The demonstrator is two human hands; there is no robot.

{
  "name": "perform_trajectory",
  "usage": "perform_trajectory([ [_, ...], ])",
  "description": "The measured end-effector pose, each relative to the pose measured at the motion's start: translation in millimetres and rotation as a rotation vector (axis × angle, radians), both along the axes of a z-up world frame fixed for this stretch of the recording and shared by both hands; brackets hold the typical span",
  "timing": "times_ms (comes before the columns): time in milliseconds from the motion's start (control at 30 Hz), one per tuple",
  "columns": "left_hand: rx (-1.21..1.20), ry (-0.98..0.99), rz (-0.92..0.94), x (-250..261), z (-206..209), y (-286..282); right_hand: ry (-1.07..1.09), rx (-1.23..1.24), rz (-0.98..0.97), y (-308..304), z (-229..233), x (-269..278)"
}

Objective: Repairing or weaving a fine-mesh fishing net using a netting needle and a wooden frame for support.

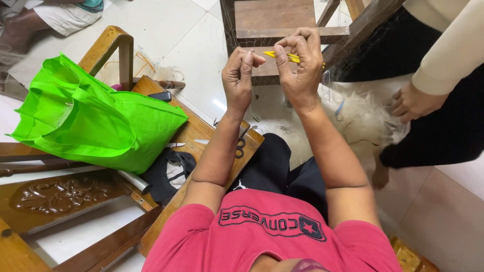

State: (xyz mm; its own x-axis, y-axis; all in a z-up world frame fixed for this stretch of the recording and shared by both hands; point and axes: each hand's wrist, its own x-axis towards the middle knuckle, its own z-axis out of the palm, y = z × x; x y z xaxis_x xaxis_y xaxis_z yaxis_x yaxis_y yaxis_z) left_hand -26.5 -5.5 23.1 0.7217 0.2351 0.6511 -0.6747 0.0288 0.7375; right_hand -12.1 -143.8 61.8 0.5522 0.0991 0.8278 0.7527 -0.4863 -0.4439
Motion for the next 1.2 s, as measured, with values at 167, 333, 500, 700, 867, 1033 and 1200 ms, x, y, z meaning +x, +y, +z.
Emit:
perform_trajectory([
  [167,0.001,0.005,-0.032,1,-2,-2,0.101,0.051,0.007,2,-8,3],
  [333,-0.01,0.008,-0.035,0,-1,-3,0.102,0.058,0.02,3,-6,1],
  [500,-0.01,0.005,-0.043,0,-2,-2,0.117,0.084,0.051,4,-4,0],
  [700,-0.015,0.009,-0.051,-1,-2,-1,0.072,0.109,0.045,8,-5,1],
  [867,-0.021,0.03,-0.079,-2,-1,-1,0.045,0.108,0.028,10,-7,1],
  [1033,-0.013,-0.006,-0.095,6,-10,-1,0.039,0.124,0.201,20,-2,0],
  [1200,0.062,-0.02,-0.042,7,-12,0,0.017,0.096,0.293,31,3,-5],
])
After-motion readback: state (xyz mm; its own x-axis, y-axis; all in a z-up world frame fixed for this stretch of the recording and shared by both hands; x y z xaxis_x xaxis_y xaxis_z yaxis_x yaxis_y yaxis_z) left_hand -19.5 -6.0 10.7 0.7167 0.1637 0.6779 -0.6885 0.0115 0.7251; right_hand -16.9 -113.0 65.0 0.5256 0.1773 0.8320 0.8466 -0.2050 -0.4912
